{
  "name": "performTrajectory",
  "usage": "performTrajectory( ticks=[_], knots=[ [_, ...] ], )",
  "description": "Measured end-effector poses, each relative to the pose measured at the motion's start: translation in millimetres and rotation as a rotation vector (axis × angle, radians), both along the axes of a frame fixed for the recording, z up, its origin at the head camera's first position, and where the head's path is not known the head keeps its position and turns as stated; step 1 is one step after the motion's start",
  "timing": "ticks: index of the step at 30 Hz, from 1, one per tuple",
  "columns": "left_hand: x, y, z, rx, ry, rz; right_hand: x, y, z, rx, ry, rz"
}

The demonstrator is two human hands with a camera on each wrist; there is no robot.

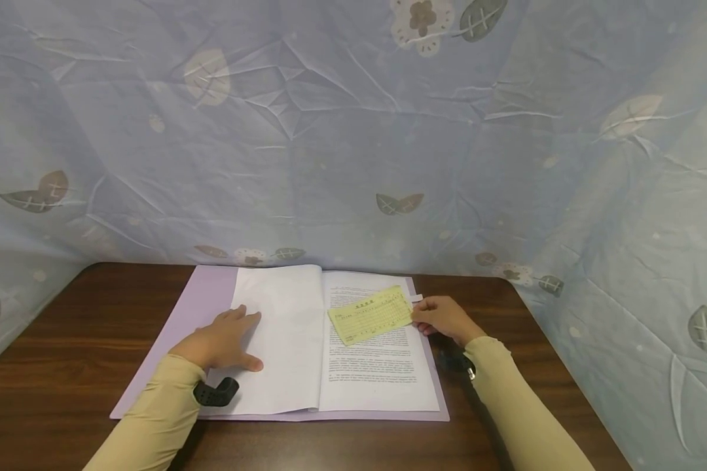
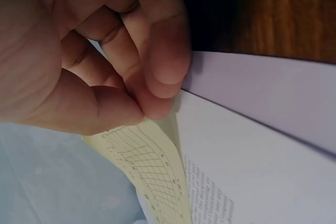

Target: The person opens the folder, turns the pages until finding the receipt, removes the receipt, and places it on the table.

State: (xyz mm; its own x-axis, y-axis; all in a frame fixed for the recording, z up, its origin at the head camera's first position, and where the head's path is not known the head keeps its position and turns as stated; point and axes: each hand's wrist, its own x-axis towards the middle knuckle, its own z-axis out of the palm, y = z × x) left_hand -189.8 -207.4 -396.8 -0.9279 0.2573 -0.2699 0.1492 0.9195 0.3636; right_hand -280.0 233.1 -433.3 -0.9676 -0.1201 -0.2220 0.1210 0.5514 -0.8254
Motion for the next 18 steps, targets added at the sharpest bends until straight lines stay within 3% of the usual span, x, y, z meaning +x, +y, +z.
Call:
performTrajectory(
  ticks=[11,18],
  knots=[
    [-2.1,-1.3,-3.2,-0.005,-0.013,0.004,7.4,0.8,-4.5,0.002,0.043,-0.012],
    [-3.1,-2.8,-6.7,-0.008,-0.008,0.002,10.2,3.6,-2.3,-0.067,0.065,0.005]
  ],
)
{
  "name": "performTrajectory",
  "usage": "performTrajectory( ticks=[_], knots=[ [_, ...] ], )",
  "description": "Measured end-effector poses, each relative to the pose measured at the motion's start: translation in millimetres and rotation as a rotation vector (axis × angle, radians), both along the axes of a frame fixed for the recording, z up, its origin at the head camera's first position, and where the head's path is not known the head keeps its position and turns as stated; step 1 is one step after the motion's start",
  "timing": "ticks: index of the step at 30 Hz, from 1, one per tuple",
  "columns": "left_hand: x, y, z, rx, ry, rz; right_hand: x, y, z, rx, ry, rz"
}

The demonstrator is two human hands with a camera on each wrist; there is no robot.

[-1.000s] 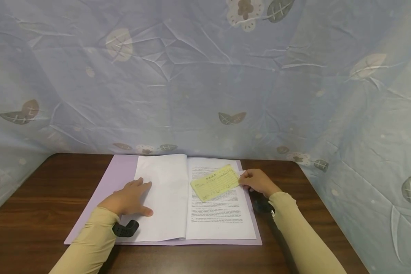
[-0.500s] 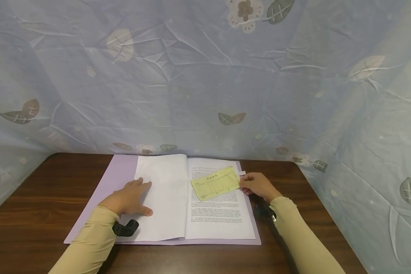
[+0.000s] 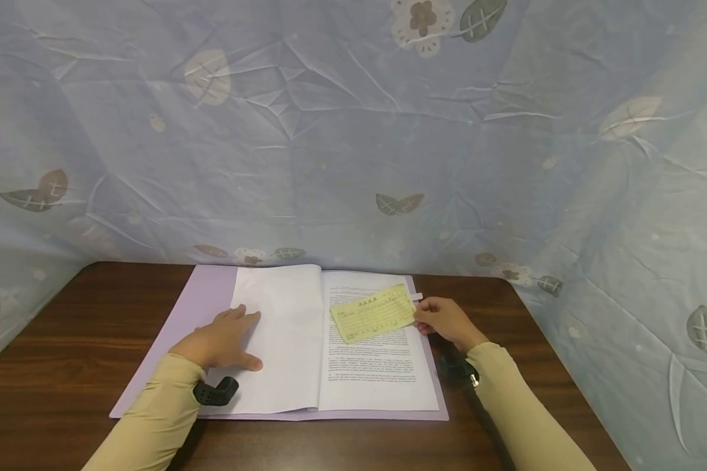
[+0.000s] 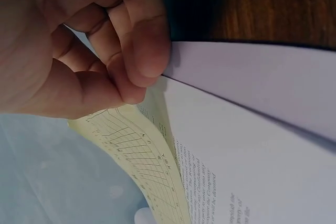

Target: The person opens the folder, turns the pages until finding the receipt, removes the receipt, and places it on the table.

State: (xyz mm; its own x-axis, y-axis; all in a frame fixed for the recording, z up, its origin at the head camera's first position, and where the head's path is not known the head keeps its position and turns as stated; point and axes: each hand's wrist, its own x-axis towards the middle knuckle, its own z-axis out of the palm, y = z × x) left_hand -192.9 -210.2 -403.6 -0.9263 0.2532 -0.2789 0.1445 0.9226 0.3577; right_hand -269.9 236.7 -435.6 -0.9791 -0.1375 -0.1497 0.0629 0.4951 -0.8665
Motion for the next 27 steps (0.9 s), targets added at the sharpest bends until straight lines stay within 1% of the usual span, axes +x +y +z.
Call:
performTrajectory(
  ticks=[14,18,22,27],
  knots=[
    [-1.7,-1,-3.3,0.01,0.002,-0.004,3.5,8,-0.7,-0.025,0.03,0.006],
    [-1.9,-1,-2.4,0.009,0.001,-0.002,3.7,10,-2.0,-0.007,0.029,0.018],
    [-1.6,-1,-0.6,0.004,0.003,-0.003,2.7,12,-3.6,0.022,0.001,0.021],
    [-1.0,-1,-0.5,0.007,0.001,-0.001,0.6,9,-1.9,0.065,-0.011,0.029]
  ],
)
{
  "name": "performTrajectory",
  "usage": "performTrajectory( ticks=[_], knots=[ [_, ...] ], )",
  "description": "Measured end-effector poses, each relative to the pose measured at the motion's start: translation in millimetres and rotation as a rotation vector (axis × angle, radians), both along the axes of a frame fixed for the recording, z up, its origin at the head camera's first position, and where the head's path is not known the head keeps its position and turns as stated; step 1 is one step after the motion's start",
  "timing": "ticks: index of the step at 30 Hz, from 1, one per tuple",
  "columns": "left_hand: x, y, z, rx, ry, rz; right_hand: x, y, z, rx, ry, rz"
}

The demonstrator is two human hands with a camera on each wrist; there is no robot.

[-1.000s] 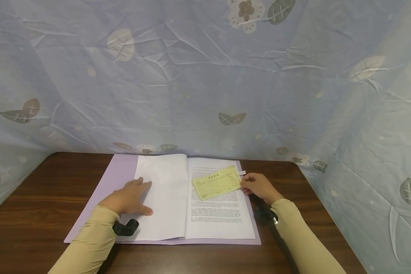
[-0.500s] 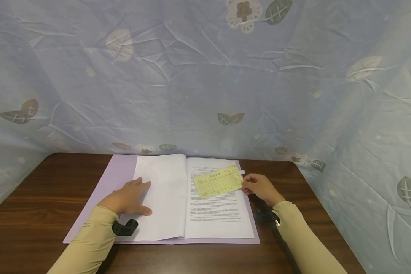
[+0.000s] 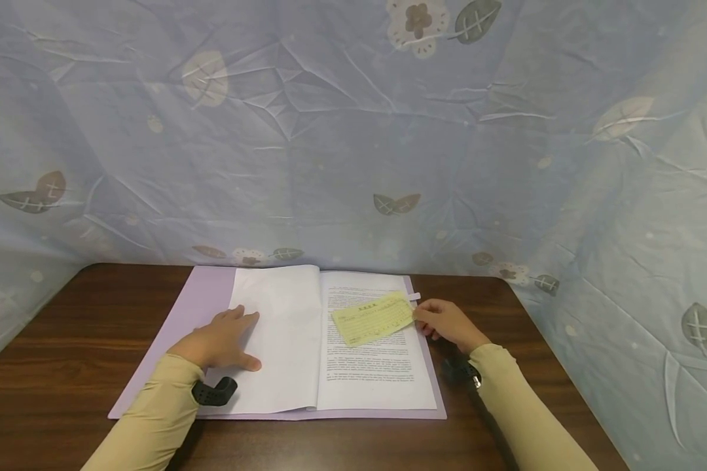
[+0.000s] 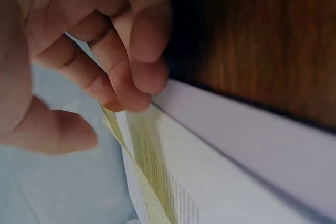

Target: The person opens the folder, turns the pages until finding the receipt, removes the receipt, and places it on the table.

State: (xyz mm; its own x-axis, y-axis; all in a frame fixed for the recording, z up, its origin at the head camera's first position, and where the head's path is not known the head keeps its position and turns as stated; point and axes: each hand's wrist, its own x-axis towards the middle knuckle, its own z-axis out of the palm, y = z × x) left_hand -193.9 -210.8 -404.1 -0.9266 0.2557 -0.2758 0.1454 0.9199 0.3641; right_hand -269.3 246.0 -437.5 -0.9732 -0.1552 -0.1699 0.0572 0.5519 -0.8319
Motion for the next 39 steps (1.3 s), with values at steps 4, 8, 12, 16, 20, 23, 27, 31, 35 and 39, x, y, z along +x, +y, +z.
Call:
performTrajectory(
  ticks=[4,8,12,16,20,23,27,31,35,39],
  knots=[
    [0.3,0,-1.4,0.007,-0.003,0.001,-1.6,-4,2.2,0.008,0.002,0.002],
    [-0.1,0,-2.5,0.008,-0.002,-0.006,-2.8,-5,2.5,-0.047,-0.034,-0.029],
    [-0.6,1,-1.2,0.003,0.003,-0.009,-3.7,-4,1.2,-0.115,-0.079,-0.059],
    [-0.6,2,0.9,0.0,0.008,-0.01,-3.0,-4,1.1,-0.144,-0.085,-0.055],
    [-0.6,2,0.2,-0.004,0.005,-0.008,-1.3,-5,1.4,-0.142,-0.077,-0.051],
    [-0.2,2,-0.6,-0.005,0.002,-0.006,-0.2,-5,1.5,-0.144,-0.075,-0.056],
    [-0.4,1,-1.8,-0.004,0.003,-0.004,0.3,-2,2.9,-0.174,-0.049,-0.07],
    [-1.3,1,-3.2,-0.004,0.003,0.0,-0.4,6,6.9,-0.19,0.027,-0.071],
    [-2.2,-1,-4.5,0.0,0.002,0.004,-0.4,19,14.4,-0.195,0.094,-0.064],
    [-2.7,-1,-6.1,-0.001,0.002,0.001,2.3,39,23.8,-0.193,0.13,-0.059]
  ],
)
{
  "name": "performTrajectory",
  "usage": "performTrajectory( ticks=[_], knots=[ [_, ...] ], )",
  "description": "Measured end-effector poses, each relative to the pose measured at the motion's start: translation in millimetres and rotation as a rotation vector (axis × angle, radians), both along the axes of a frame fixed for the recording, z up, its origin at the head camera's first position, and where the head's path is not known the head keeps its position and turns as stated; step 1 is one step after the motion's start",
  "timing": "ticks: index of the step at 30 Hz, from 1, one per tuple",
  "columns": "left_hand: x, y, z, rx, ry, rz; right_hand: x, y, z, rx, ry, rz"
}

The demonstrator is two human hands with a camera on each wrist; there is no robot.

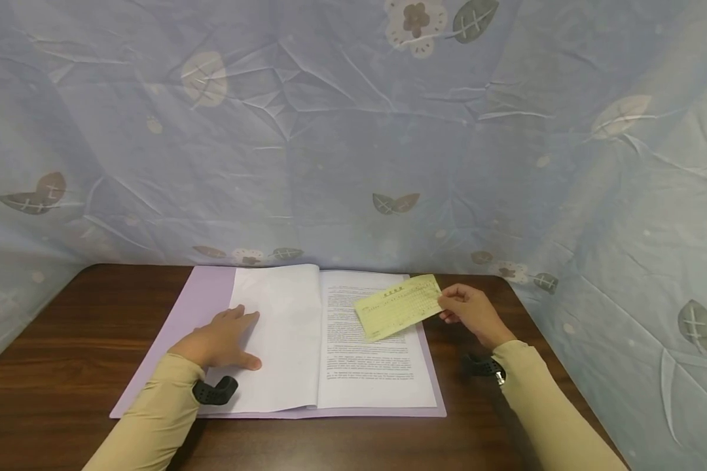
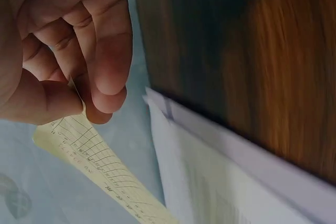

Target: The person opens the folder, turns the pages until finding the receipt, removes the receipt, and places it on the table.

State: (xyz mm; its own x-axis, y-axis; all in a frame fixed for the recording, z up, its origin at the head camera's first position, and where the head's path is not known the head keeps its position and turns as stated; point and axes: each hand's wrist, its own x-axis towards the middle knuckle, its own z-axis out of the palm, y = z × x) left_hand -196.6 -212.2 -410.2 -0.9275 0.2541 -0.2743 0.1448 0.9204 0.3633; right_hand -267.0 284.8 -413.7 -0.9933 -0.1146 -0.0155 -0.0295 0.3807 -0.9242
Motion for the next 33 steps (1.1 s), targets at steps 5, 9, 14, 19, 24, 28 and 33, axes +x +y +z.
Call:
performTrajectory(
  ticks=[5,9,14,19,24,28,33],
  knots=[
    [1.4,3,1.3,0.006,-0.007,0.001,9.2,42,8.3,0.019,-0.012,-0.026],
    [2.5,5,5.4,0.009,-0.006,-0.008,15.0,82,6.4,0.043,-0.063,-0.047],
    [2.4,5,7.7,0.001,-0.008,-0.004,22.1,113,-1.1,0.09,-0.116,-0.063],
    [2.0,2,7.5,0.002,-0.011,-0.001,28.0,122,-7.8,0.126,-0.177,-0.084],
    [2.5,-1,7.1,0.012,-0.015,-0.005,32.6,120,-9.0,0.189,-0.222,-0.123],
    [3.4,-2,6.4,0.018,-0.017,-0.007,33.4,117,-6.9,0.369,-0.175,-0.143],
    [4.1,-2,8.5,-0.022,0.007,-0.004,35.9,106,-0.5,0.634,-0.087,-0.22]
  ],
)
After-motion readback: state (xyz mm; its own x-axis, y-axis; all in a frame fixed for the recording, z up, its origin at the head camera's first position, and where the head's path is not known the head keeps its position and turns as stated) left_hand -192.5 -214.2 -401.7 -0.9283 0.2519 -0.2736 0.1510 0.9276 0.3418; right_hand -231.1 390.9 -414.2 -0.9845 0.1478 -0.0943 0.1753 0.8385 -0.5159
